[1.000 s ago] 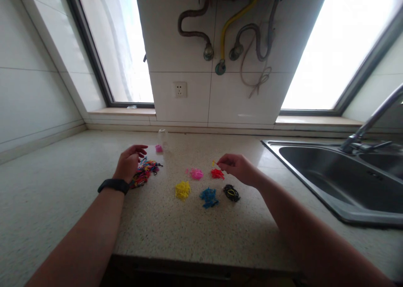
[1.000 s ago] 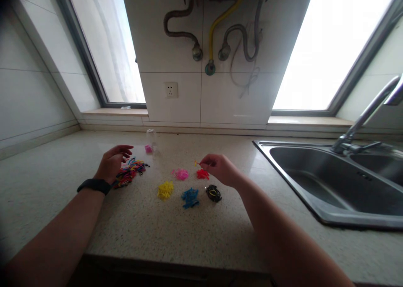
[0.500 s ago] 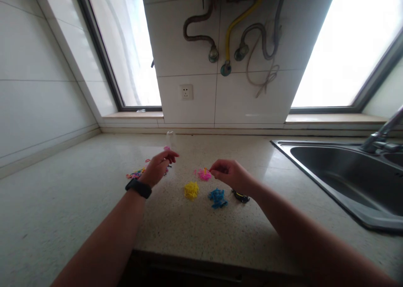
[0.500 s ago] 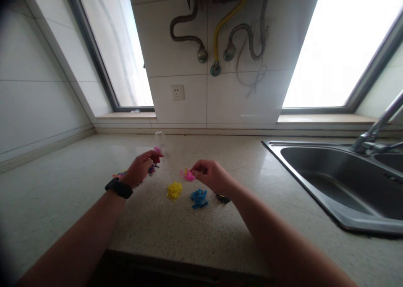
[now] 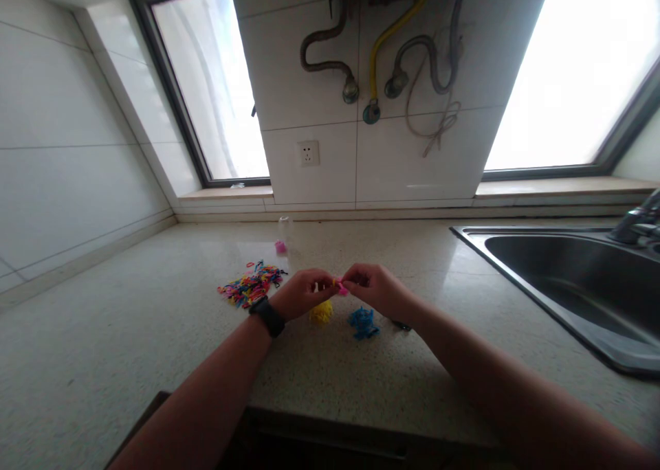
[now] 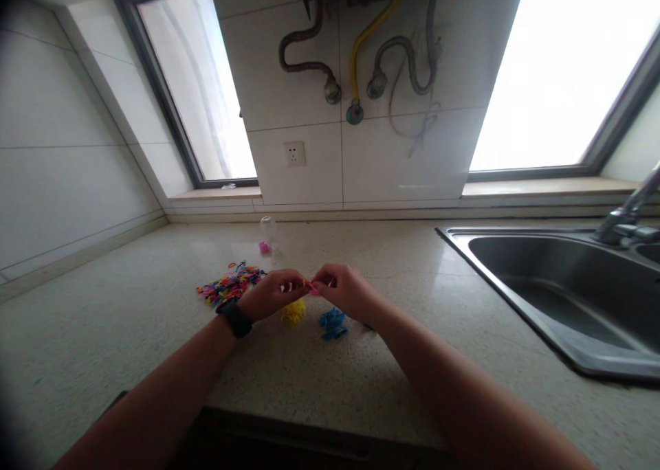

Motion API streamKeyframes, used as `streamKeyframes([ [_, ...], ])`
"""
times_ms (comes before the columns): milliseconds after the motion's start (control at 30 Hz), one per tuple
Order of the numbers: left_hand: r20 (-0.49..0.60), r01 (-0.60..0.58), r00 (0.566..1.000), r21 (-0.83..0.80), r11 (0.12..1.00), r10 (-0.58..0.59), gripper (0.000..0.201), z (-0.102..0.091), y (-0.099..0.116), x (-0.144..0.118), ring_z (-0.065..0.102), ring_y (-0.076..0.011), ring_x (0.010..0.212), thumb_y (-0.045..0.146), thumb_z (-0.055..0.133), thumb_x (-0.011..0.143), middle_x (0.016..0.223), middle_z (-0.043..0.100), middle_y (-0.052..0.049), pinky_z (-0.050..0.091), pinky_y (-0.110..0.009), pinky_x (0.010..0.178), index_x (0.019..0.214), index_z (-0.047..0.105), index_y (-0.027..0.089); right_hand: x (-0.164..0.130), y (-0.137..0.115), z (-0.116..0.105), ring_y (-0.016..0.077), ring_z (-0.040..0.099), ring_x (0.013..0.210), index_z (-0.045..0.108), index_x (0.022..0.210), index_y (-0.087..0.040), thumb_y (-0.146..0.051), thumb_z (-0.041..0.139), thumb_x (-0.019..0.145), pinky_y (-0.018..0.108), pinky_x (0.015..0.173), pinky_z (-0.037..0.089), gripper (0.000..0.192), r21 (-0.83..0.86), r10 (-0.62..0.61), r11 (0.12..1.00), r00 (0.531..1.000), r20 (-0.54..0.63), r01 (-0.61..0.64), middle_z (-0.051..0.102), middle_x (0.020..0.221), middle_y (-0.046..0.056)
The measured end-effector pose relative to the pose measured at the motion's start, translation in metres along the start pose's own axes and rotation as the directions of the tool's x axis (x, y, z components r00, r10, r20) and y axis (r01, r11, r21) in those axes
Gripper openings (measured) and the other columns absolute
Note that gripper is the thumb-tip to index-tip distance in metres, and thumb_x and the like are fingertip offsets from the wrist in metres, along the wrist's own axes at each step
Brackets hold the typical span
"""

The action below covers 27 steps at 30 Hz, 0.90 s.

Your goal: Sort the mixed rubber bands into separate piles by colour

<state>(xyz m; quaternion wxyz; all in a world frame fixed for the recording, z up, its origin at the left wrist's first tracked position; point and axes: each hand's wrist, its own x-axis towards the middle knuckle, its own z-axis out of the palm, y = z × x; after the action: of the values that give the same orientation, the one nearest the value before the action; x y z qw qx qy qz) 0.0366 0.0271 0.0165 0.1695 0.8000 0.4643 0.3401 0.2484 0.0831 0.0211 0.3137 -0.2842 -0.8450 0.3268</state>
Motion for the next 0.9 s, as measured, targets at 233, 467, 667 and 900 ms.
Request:
streamKeyframes([
  [233, -0.022, 0.041, 0.999, -0.002, 0.999, -0.041, 0.035, -0.002, -0.004, -0.001, 0.051, -0.0123, 0.068, 0.045, 0.055, 0.094, 0.080, 0.067, -0.003, 0.038, -0.024, 0.060, 0.094, 0.072, 0.016, -0.001, 0.006, -0.008, 0.0123, 0.052, 0.063, 0.072, 0.087, -0.017, -0.032, 0.062, 0.085, 0.024, 0.057, 0.038, 0.018, -0.023, -0.023, 0.999, 0.999, -0.035, 0.023, 0.065, 0.071, 0.001],
  [467, -0.045, 0.051, 0.998, 0.007, 0.999, -0.051, 0.036, -0.003, -0.006, -0.002, 0.053, -0.0127, 0.069, 0.047, 0.055, 0.094, 0.081, 0.067, -0.003, 0.038, -0.024, 0.060, 0.092, 0.072, 0.015, -0.003, 0.006, -0.018, 0.0109, 0.048, 0.059, 0.071, 0.085, -0.017, -0.032, 0.061, 0.085, 0.023, 0.053, 0.035, 0.018, -0.027, -0.010, 1.000, 0.999, -0.048, 0.008, 0.062, 0.067, 0.000],
  [667, -0.054, 0.052, 0.997, -0.006, 0.999, -0.052, 0.037, -0.003, -0.007, -0.003, 0.054, -0.0132, 0.069, 0.048, 0.053, 0.094, 0.081, 0.068, -0.004, 0.040, -0.024, 0.061, 0.095, 0.073, 0.015, -0.002, 0.007, -0.017, 0.0114, 0.049, 0.061, 0.072, 0.086, -0.017, -0.034, 0.061, 0.085, 0.024, 0.055, 0.037, 0.020, 0.003, -0.012, 1.000, 0.998, -0.058, 0.013, 0.063, 0.068, 0.000],
  [900, -0.052, 0.067, 0.996, -0.024, 0.997, -0.068, 0.038, -0.004, -0.005, -0.004, 0.055, -0.0139, 0.070, 0.047, 0.053, 0.094, 0.083, 0.069, -0.005, 0.041, -0.025, 0.063, 0.097, 0.073, 0.015, -0.004, 0.004, -0.016, 0.0115, 0.049, 0.061, 0.071, 0.086, -0.017, -0.035, 0.061, 0.086, 0.024, 0.055, 0.036, 0.020, 0.043, -0.024, 0.999, 0.999, -0.037, 0.026, 0.063, 0.068, 0.000],
])
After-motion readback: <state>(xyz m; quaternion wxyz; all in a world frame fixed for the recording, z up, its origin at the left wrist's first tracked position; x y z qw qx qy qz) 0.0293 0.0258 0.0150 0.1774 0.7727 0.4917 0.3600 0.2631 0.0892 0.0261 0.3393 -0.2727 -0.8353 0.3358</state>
